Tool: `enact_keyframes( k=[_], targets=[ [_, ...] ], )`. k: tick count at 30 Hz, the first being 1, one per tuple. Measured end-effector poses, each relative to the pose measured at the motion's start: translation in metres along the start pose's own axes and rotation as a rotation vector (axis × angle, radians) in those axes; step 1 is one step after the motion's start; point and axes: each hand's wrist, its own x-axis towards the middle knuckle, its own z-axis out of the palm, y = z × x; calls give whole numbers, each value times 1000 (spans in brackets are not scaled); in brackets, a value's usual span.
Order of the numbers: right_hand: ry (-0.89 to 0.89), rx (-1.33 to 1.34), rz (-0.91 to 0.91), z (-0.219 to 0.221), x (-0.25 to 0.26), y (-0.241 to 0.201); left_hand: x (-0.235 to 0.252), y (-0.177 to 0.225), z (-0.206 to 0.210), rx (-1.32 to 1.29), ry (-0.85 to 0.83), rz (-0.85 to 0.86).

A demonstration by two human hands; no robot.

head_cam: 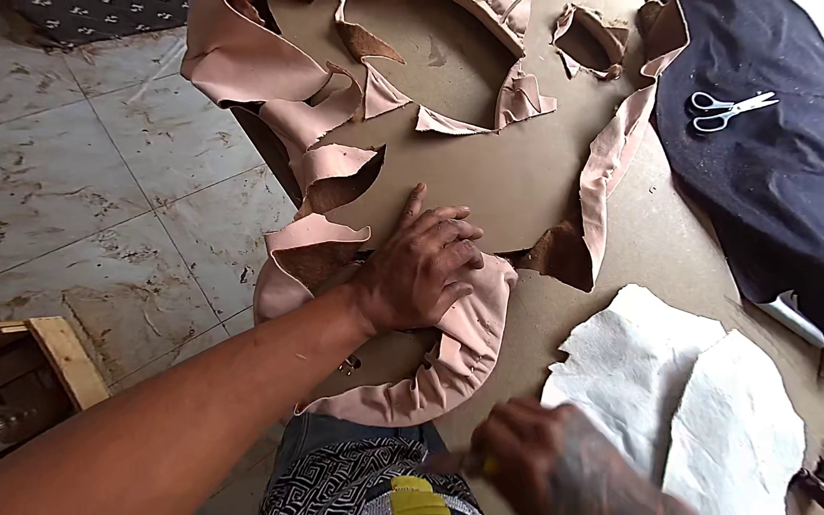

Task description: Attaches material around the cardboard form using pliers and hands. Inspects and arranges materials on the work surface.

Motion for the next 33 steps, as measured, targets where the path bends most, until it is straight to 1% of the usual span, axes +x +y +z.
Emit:
enact_keyframes(
  k=[1,2,3,5,7,10,11,13,14,16,20,23,25,27,30,31,33],
  targets=[
    [-138,138,27,1,-5,-19,-1,0,0,1,-3,-3],
    [-269,258,93,0,-9,-29,-2,1,0,2,-7,-6],
    [-354,347,178,-4,-11,-29,-1,1,-1,1,-6,-7],
    [-382,425,326,-16,-15,-4,0,1,1,13,-1,-13],
    [-413,462,420,-26,-16,30,-1,1,1,24,4,-18],
    [-500,586,493,-29,-12,65,-4,0,-2,-86,14,61],
    [-520,646,491,-29,-10,71,-5,1,-6,-128,-37,101],
    [-541,750,476,-28,-6,76,-4,3,-9,-113,-177,189],
    [-542,786,469,-28,-4,77,-4,3,-8,-107,-204,230],
    [-545,798,451,-31,2,78,-4,2,-5,-109,-191,249],
    [-593,805,434,-30,12,80,-3,2,-4,-111,-179,206],
    [-610,994,465,-28,18,83,-3,1,-3,-123,-180,199],
    [-644,1145,445,-26,19,89,-3,0,-3,-140,-174,200],
    [-686,1218,435,-25,20,95,-2,-1,-4,-159,-164,204],
    [-666,1195,472,-16,21,92,-4,-2,-4,-178,-148,209],
    [-634,1137,489,-14,22,88,-3,-2,-4,-174,-146,208],
    [-528,873,522,-12,19,73,-3,-1,-4,-171,-145,213]
  ],
)
